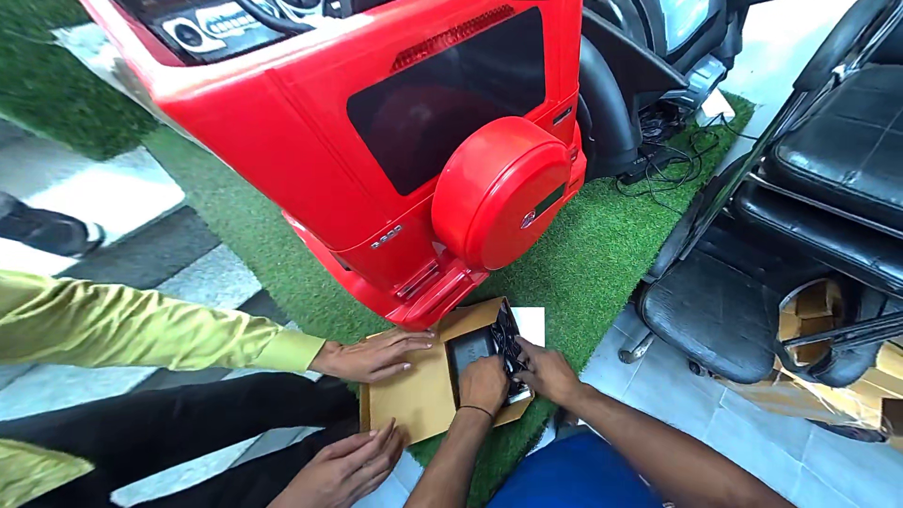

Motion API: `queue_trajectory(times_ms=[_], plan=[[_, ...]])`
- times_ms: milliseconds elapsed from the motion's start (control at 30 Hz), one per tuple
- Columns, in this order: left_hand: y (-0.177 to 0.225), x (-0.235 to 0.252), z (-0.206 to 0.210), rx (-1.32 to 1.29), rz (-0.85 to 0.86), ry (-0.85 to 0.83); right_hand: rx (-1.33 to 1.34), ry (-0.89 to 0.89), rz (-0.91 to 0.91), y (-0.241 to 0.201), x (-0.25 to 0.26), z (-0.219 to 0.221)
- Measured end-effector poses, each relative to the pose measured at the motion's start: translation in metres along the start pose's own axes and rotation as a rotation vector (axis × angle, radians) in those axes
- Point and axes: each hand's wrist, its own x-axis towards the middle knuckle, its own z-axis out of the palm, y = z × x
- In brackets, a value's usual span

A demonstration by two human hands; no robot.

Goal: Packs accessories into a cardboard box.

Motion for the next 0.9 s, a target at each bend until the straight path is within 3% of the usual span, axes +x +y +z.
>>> queue_trajectory(times_ms=[133,333,500,733,900], plan=[[0.016,0.002,-0.007,0.051,-0.004,-0.032,0.389,-0.023,-0.005,0.029,-0.012,-0.006],[0.005,0.024,-0.006,0.071,0.036,-0.059,0.49,0.027,0.101,0.032,-0.015,0.004],[0.01,0.03,-0.011,0.115,0.05,-0.11,0.331,0.012,0.131,0.019,-0.007,0.005],[-0.011,0.05,-0.023,0.025,0.237,-0.28,0.014,-0.131,0.284,-0.021,0.014,0.003],[-0.01,0.048,-0.017,-0.007,0.109,-0.141,0.063,-0.069,0.372,-0.019,0.018,0.005]])
